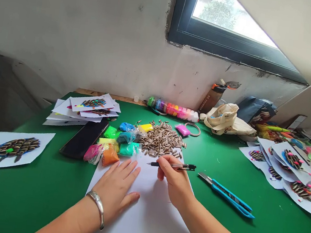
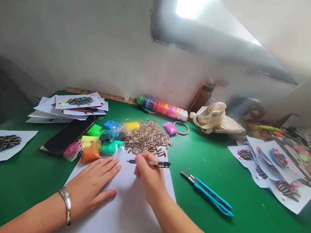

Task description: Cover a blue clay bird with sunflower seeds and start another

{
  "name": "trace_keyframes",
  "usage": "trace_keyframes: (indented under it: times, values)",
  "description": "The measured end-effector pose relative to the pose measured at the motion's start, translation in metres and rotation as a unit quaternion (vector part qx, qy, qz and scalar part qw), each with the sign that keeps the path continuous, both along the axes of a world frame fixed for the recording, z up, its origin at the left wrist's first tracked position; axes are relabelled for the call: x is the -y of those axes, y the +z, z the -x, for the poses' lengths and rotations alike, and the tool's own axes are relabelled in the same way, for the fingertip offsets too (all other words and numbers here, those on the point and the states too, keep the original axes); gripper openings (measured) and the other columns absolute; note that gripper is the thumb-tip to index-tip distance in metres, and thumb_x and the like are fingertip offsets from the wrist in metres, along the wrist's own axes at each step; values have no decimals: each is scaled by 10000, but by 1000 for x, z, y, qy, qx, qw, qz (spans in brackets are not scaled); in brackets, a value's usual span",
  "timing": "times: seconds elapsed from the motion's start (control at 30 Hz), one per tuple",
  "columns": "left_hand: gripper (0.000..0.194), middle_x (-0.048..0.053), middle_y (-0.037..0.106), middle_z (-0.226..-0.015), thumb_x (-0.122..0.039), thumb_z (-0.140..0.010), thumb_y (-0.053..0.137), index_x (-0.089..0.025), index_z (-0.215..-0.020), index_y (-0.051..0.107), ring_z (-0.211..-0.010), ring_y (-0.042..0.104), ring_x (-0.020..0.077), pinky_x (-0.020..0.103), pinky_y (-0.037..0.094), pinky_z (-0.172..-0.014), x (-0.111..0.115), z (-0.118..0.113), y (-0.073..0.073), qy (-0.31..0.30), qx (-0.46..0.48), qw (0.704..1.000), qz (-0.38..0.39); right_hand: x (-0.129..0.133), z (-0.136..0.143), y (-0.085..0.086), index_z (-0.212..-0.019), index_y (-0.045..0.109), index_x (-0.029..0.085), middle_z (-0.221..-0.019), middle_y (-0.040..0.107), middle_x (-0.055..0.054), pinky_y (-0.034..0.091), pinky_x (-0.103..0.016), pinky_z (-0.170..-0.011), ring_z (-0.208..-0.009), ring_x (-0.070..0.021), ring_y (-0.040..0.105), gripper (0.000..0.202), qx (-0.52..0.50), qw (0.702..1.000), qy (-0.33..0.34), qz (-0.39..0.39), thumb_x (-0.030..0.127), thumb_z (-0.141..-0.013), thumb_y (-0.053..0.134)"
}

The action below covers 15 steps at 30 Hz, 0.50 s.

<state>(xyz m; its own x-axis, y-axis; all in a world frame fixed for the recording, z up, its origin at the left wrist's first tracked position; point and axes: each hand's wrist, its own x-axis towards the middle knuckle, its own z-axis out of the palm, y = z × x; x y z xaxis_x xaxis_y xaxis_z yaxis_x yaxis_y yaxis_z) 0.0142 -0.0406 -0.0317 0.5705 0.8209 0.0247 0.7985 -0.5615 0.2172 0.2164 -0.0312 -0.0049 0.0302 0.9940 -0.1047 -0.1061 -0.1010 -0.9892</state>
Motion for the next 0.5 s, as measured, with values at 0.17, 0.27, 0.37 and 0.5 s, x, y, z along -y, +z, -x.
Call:
trace_keyframes:
  times: [0.17,0.27,0.37,0.5]
  values:
    - [582,77,426,-1443,-450,-826,554,-248,-1360,438,-1340,347,296,509,291,-1093,2,-2,4,2,-3,1000,-8,4,14,3,-723,579,175,-570,507,33,325,-236,-510,-541,-113,437,121,67,997,28,-21,283,-778,582]
    - [600,69,423,-1446,-471,-820,555,-245,-1363,434,-1343,341,290,490,291,-1096,2,-2,7,10,-17,1000,3,3,8,-3,-697,567,179,-593,500,31,313,-239,-514,-556,-114,419,115,91,995,34,-21,264,-774,564]
    - [631,70,408,-1456,-481,-808,563,-242,-1374,421,-1349,330,287,469,289,-1099,0,1,10,21,-16,1000,13,2,-1,-7,-695,565,184,-586,488,36,317,-241,-523,-563,-118,414,108,84,996,38,-20,248,-782,551]
    - [655,71,385,-1470,-490,-801,563,-236,-1385,407,-1344,334,292,467,287,-1098,-3,5,10,32,-21,999,27,1,-5,-11,-682,564,188,-567,463,46,301,-239,-524,-561,-113,397,109,64,997,29,-21,212,-786,542]
